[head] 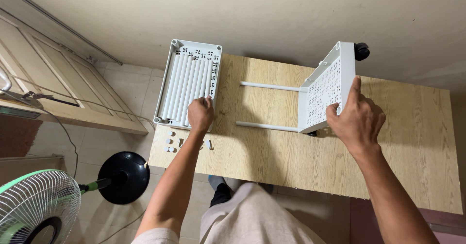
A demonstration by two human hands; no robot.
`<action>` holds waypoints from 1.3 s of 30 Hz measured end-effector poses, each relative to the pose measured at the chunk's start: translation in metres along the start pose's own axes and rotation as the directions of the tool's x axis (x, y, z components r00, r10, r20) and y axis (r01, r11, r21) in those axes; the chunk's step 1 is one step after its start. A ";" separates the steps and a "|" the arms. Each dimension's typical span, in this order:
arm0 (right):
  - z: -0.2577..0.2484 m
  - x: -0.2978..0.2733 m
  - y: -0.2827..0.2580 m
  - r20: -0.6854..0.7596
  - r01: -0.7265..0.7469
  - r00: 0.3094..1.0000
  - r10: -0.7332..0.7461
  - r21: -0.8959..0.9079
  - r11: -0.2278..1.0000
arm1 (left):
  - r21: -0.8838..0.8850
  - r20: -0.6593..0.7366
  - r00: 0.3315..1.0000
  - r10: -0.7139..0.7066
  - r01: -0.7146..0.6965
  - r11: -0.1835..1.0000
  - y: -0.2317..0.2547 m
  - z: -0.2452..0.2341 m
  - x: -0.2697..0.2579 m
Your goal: The person assembles a white plastic storage shelf by inserting cylindrical rods into perforated side panels and securing them with small plastic caps. The person repeatedly inserts and removes rods while working on a wooden table.
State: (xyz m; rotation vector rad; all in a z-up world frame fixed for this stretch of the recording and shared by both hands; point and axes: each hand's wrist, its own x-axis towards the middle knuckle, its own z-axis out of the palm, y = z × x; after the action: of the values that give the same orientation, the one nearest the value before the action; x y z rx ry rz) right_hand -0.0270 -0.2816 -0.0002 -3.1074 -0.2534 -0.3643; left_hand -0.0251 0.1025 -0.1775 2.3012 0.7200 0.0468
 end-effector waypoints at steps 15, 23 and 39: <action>0.002 -0.001 0.000 -0.048 0.014 0.999 -0.015 -0.022 1.000 | 0.163 -0.007 0.979 0.204 -0.201 0.966 -0.011 -0.001 0.010; 0.016 -0.008 0.004 -0.186 0.045 0.981 -0.053 -0.045 0.998 | 0.088 0.016 0.891 0.454 -0.453 0.887 0.001 0.014 -0.007; 0.085 -0.084 -0.045 -0.124 0.296 0.953 -0.278 0.160 0.942 | 0.231 0.567 0.658 0.497 -0.705 0.670 -0.008 0.146 -0.070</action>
State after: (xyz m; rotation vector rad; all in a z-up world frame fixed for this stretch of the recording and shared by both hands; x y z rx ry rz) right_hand -0.0956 -0.2485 -0.1035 -2.8673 -0.7014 -0.4697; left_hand -0.0537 -0.0203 -0.2798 2.7325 -0.3880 -0.3798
